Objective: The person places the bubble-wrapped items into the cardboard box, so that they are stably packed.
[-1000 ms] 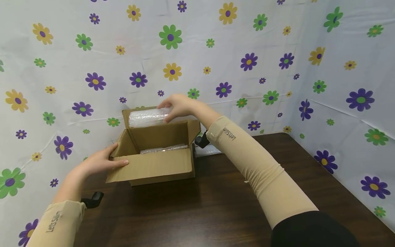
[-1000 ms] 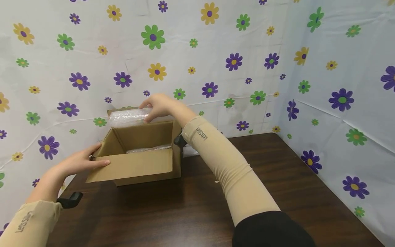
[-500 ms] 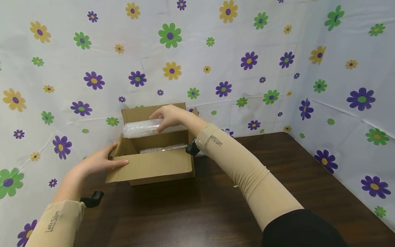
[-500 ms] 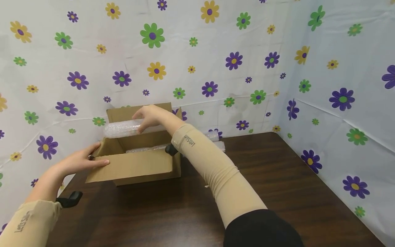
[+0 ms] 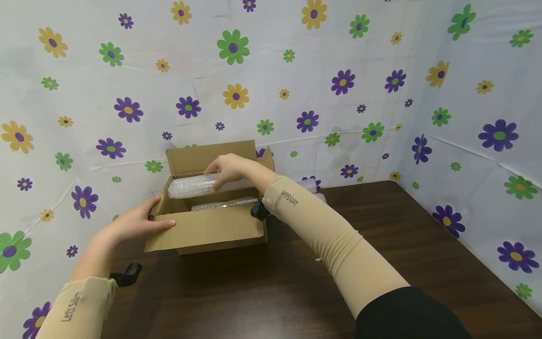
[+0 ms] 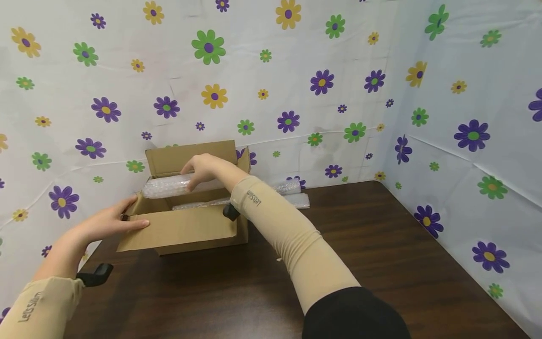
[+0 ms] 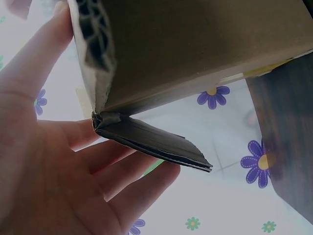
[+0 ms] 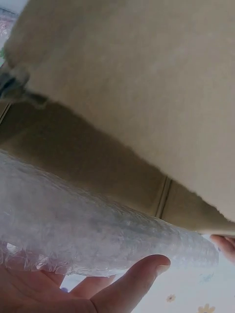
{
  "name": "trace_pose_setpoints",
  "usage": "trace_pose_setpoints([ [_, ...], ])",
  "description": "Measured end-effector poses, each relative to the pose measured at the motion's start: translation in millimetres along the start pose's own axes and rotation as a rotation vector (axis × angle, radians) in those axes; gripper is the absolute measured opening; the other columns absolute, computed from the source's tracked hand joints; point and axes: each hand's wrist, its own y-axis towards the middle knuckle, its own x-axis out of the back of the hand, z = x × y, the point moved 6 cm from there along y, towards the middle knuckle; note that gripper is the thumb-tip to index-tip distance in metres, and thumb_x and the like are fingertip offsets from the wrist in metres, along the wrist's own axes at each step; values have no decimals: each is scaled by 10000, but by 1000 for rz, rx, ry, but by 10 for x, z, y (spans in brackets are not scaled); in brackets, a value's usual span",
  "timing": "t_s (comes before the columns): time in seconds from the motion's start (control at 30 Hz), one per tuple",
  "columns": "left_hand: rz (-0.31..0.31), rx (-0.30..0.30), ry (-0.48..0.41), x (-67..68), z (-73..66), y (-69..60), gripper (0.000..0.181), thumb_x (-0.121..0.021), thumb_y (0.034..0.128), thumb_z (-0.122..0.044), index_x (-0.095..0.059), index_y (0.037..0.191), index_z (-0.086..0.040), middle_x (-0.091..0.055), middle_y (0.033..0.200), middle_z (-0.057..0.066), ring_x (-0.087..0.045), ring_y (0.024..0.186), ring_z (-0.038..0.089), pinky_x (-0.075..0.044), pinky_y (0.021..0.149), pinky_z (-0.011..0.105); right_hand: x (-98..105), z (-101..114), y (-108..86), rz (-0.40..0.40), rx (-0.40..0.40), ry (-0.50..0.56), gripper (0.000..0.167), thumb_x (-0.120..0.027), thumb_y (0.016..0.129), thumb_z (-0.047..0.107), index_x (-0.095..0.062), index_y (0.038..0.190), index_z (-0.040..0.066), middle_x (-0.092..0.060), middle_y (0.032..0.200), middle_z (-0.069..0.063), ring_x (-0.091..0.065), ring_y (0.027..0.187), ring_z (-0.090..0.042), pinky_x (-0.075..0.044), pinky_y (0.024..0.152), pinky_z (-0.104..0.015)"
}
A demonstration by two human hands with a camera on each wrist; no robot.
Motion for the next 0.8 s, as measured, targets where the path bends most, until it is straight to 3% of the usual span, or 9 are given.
trace_pose_setpoints([
  [0.27, -6, -3, 2, 6, -33, -7, 1011, -659, 889, -482, -117, 1487, 126, -228, 1432, 446, -289, 1262, 621, -294, 990, 698, -125, -4, 1, 36, -10, 7, 579, -773, 836, 345, -579, 1366, 218, -564, 1346, 1, -542, 1122, -135, -466, 891, -273],
  [0.8, 1, 8, 1, -5, -22, -2, 1016, -653, 893, -487, -95, 1497, 109, -228, 1426, 453, -301, 1248, 629, -307, 974, 707, -270, 15, 36, 77, -10, 0, 558, -745, 861, 354, -570, 1375, 222, -519, 1413, -6, -517, 1202, -162, -439, 959, -283],
])
